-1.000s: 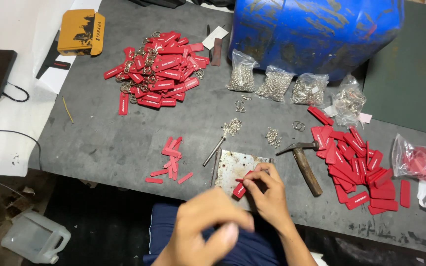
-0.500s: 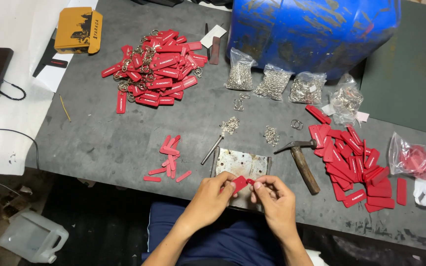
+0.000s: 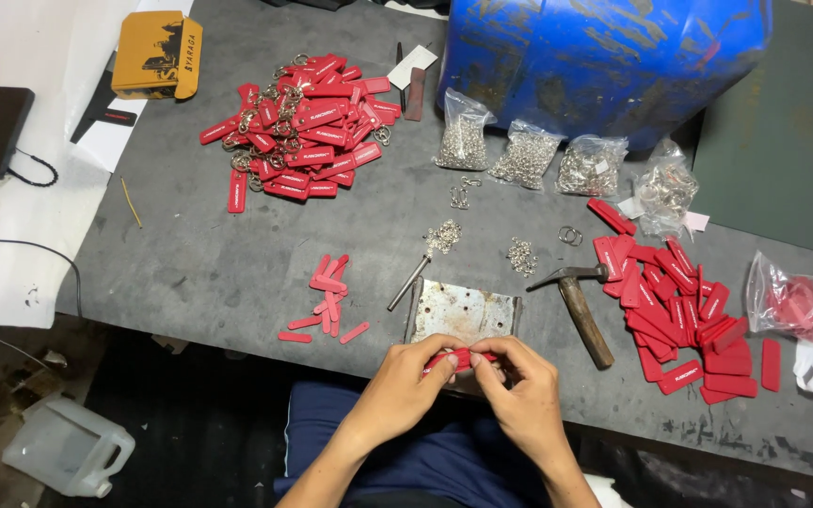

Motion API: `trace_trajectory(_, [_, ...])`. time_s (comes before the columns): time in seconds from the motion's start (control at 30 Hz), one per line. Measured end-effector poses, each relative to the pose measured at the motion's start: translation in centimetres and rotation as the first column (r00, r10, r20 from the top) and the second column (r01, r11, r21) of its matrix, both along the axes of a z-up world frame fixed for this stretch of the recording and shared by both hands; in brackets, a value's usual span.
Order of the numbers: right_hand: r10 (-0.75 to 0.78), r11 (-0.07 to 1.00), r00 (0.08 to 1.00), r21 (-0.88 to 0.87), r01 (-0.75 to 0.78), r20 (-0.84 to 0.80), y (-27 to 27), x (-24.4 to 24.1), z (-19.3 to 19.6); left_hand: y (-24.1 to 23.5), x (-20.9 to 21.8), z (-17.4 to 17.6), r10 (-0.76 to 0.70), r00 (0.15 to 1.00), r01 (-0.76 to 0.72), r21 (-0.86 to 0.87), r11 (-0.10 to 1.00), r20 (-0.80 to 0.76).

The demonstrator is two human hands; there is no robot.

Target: Assembling red keychains by attaching metal rings to tags at a workshop station

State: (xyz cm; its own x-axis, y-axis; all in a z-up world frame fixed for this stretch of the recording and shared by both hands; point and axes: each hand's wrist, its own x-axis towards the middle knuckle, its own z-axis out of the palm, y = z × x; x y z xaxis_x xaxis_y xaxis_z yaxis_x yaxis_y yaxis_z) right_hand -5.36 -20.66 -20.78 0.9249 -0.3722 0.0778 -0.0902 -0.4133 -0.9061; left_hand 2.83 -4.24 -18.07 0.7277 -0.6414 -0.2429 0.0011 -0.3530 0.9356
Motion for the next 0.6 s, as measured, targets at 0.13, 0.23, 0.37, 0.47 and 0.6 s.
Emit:
trace_trajectory(0.13, [-0.012, 1.0, 1.0, -0.004, 0.012, -0.025, 0.0, 0.1, 0.1, 0.0, -0.1, -0.3, 0.004, 1.0, -0.004, 0.0, 1.0, 0.0])
trace_trajectory(0.23, [0.022, 0.999, 1.0, -0.031, -0.022, -0.016, -0.2, 0.1, -0.1, 0.0, -0.2, -0.7, 0.018, 1.0, -0.018, -0.001, 1.0, -0.011])
trace_trajectory(0.37, [0.032, 0.999, 0.999, -0.019, -0.033, -0.032, -0.4, 0.1, -0.4, 0.1, -0.2, -0.8, 0.013, 1.0, -0.012, 0.009, 1.0, -0.014])
trace_trajectory(0.47, [0.025, 1.0, 0.998, 0.004, -0.025, -0.054, -0.4, 0.1, -0.6, 0.2, -0.2, -0.7, 0.01, 1.0, -0.01, 0.019, 1.0, -0.02])
trace_trajectory(0.6, [0.037, 0.999, 0.998, -0.014, -0.038, -0.058, -0.4, 0.1, -0.8, 0.3, -0.2, -1.2, 0.017, 0.999, -0.018, -0.03, 0.999, -0.027])
